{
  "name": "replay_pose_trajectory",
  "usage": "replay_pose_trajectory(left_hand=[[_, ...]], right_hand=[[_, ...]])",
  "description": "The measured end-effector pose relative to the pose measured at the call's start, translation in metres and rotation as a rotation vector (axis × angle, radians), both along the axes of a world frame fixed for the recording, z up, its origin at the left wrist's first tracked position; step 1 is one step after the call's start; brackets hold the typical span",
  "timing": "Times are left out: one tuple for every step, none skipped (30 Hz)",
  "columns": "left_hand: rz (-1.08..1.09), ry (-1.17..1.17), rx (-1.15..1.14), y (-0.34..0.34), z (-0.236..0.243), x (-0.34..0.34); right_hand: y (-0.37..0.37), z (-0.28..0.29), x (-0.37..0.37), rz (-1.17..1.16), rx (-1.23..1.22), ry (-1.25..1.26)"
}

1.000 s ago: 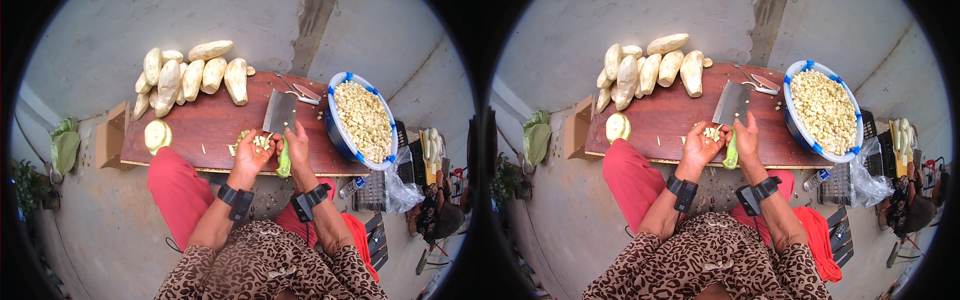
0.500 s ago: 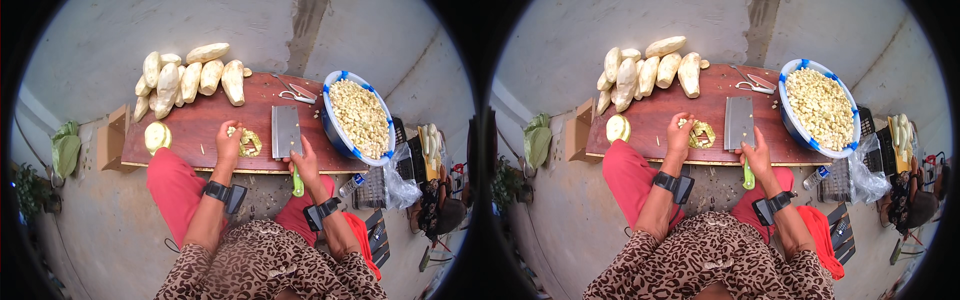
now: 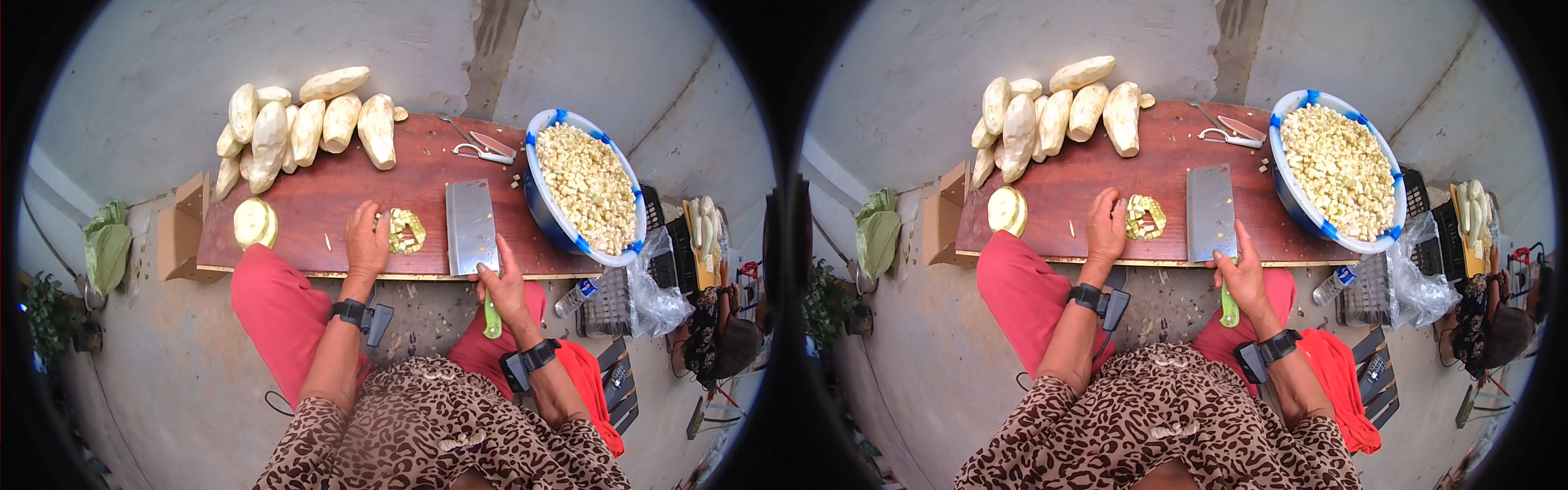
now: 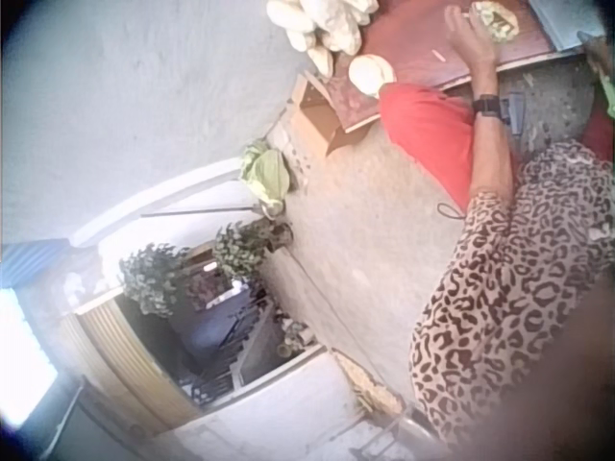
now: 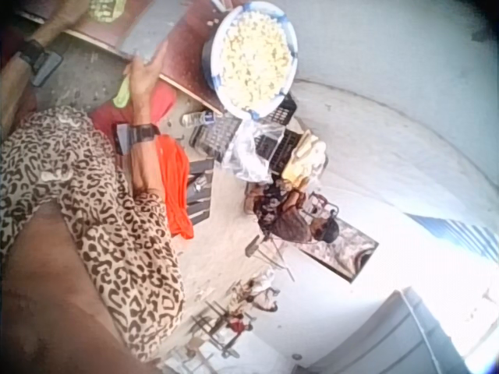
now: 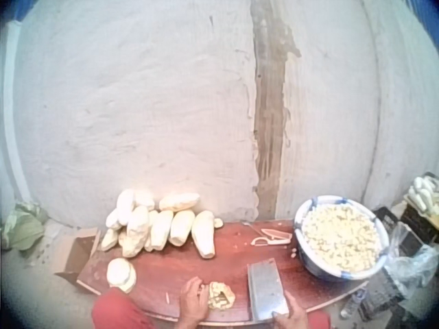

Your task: The person is cutting peeled vegetables into small pieces using a cleaver on a wooden board.

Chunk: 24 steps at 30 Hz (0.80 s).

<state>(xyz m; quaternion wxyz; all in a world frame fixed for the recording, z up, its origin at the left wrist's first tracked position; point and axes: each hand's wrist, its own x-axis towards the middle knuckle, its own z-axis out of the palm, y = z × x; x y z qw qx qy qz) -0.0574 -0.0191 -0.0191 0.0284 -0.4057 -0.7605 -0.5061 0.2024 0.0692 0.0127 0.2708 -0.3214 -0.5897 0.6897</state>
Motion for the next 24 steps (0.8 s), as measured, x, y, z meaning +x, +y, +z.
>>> replay_pose_trajectory(left_hand=[[-0.006, 0.111, -0.086, 0.0, 0.001, 0.002], [-0.007, 0.109, -0.085, 0.0, 0.002, 0.003], [-0.043, 0.176, -0.131, 0.0, 0.003, 0.005], [-0.077, 0.241, -0.18, -0.001, 0.003, 0.006], [-0.076, 0.237, -0.182, -0.001, 0.002, 0.007], [-0.069, 0.262, -0.198, -0.001, 0.002, 0.007], [-0.066, 0.286, -0.21, 0.0, 0.002, 0.007], [-0.069, 0.28, -0.21, 0.0, 0.003, 0.007], [-0.065, 0.306, -0.211, 0.001, 0.003, 0.007], [-0.062, 0.333, -0.214, 0.001, 0.003, 0.006], [-0.063, 0.331, -0.214, 0.0, 0.003, 0.006], [-0.066, 0.324, -0.217, 0.0, 0.003, 0.006], [-0.071, 0.316, -0.22, 0.0, 0.003, 0.006], [-0.071, 0.315, -0.219, 0.001, 0.003, 0.006], [-0.071, 0.32, -0.233, 0.001, 0.003, 0.007], [-0.069, 0.326, -0.249, 0.001, 0.003, 0.007], [-0.067, 0.327, -0.25, 0.001, 0.003, 0.007], [-0.072, 0.313, -0.245, 0.001, 0.004, 0.007], [-0.079, 0.299, -0.239, 0.001, 0.003, 0.008], [-0.077, 0.301, -0.239, 0.002, 0.003, 0.009], [-0.094, 0.279, -0.224, 0.003, 0.003, 0.01], [-0.114, 0.256, -0.208, 0.005, 0.004, 0.012], [-0.114, 0.257, -0.207, 0.007, 0.005, 0.016], [-0.123, 0.273, -0.221, 0.009, 0.005, 0.02]], right_hand=[[0.001, 0.002, 0.001, -0.025, 0.011, 0.034], [0.002, 0.007, 0.004, -0.033, 0.023, 0.026], [0.001, 0.009, 0.007, -0.035, 0.025, 0.023], [0.001, 0.009, 0.011, -0.05, 0.022, 0.017], [0.0, 0.009, 0.014, -0.067, 0.019, 0.011], [-0.003, 0.006, 0.017, -0.078, 0.037, -0.003], [-0.006, 0.005, 0.024, -0.08, 0.038, -0.01], [-0.009, 0.004, 0.031, -0.059, 0.045, -0.034], [-0.013, 0.003, 0.036, -0.038, 0.052, -0.057], [-0.017, 0.001, 0.04, -0.039, 0.052, -0.06], [-0.022, -0.001, 0.043, -0.037, 0.04, -0.072], [-0.025, -0.004, 0.045, -0.035, 0.027, -0.082], [-0.028, -0.007, 0.047, -0.034, 0.016, -0.093], [-0.031, -0.01, 0.047, -0.035, 0.0, -0.094], [-0.032, -0.013, 0.045, -0.035, 0.001, -0.095], [-0.034, -0.015, 0.043, -0.021, -0.006, -0.074], [-0.035, -0.017, 0.04, -0.008, -0.013, -0.053], [-0.035, -0.019, 0.034, -0.015, -0.03, -0.055], [-0.036, -0.019, 0.027, -0.013, -0.03, -0.054], [-0.037, -0.019, 0.018, -0.003, -0.013, -0.042], [-0.038, -0.02, 0.01, 0.006, 0.005, -0.03], [-0.037, -0.022, 0.0, 0.014, -0.007, 0.006], [-0.038, -0.022, -0.008, 0.014, -0.006, 0.007], [-0.04, -0.022, -0.017, 0.022, -0.01, -0.018]])
